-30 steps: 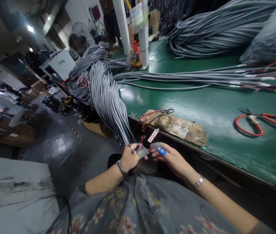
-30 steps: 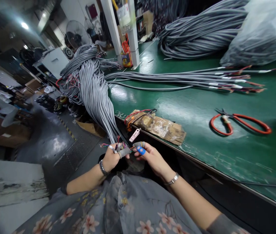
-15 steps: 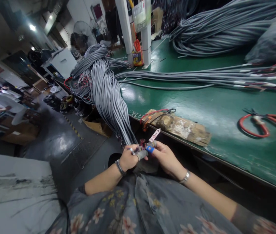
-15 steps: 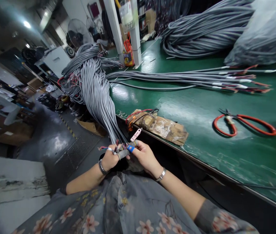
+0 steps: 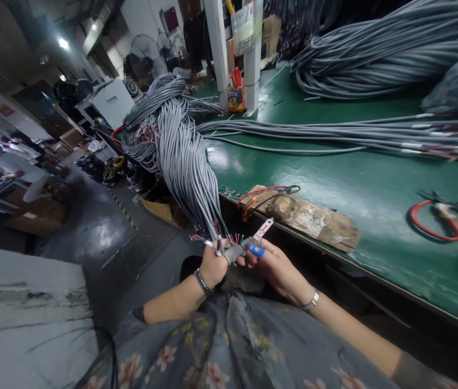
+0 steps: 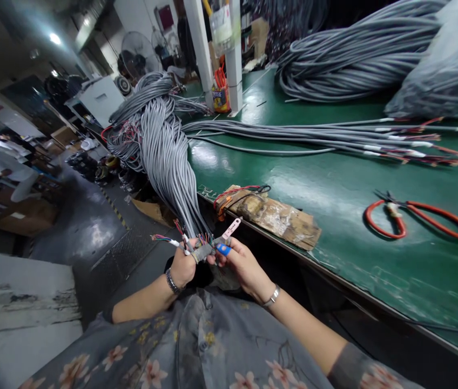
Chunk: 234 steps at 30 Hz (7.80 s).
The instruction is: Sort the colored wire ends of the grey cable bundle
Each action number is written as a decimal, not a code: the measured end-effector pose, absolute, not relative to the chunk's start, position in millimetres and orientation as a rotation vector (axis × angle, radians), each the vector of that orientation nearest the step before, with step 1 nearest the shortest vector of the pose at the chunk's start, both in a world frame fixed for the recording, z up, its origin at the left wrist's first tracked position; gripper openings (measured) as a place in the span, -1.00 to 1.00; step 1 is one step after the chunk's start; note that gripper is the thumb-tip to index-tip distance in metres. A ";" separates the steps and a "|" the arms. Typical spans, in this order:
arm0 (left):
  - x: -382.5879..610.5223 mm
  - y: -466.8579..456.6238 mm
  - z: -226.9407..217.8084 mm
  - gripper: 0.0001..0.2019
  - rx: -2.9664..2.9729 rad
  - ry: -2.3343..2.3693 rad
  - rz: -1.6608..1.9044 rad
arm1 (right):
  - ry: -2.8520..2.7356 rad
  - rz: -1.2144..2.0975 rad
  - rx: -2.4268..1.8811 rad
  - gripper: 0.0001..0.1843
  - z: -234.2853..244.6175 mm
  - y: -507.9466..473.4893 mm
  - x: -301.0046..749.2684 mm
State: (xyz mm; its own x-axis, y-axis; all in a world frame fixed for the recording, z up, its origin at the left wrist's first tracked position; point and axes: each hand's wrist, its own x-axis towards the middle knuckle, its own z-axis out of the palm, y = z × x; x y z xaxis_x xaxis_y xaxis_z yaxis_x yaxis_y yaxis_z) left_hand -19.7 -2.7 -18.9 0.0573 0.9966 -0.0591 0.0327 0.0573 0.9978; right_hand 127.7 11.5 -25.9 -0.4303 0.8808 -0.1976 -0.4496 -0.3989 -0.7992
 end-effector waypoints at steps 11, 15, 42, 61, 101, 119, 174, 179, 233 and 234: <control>-13.8 -5.2 -8.3 -0.59 1.276 1.328 1.016 | -0.902 1.795 -0.956 -0.56 -16.8 12.5 123.8; -12.7 -5.0 -8.0 -0.60 1.228 1.331 1.056 | -0.759 1.779 -1.002 -0.60 -22.3 12.3 122.5; -17.4 26.5 7.1 -0.60 1.062 1.038 0.718 | -0.770 1.739 -0.869 -0.48 -30.7 32.7 132.7; -13.0 28.4 4.6 -0.63 1.081 1.101 0.699 | -0.506 1.820 -0.765 -0.53 -37.0 41.9 128.1; -12.3 9.2 9.3 -0.59 1.233 1.141 0.841 | -0.489 1.943 -0.637 -0.61 -30.0 37.2 134.9; -3.7 8.7 -0.9 -0.60 1.228 1.203 0.961 | -0.581 1.902 -0.661 -0.52 -39.3 41.1 130.4; -12.0 -6.5 -0.2 -0.61 1.248 1.334 1.040 | -0.493 1.944 -0.629 -0.59 -31.2 38.6 137.3; -8.5 -5.7 -2.6 -0.59 1.256 1.351 1.029 | -0.754 1.988 -0.696 -0.62 -26.6 24.0 137.7; -5.9 7.4 -19.1 -0.63 1.181 1.289 1.050 | -0.479 1.797 -0.713 -0.57 -39.7 48.2 128.2; -6.1 7.3 -19.6 -0.63 1.186 1.294 1.045 | -0.478 1.806 -0.713 -0.56 -39.6 47.6 128.7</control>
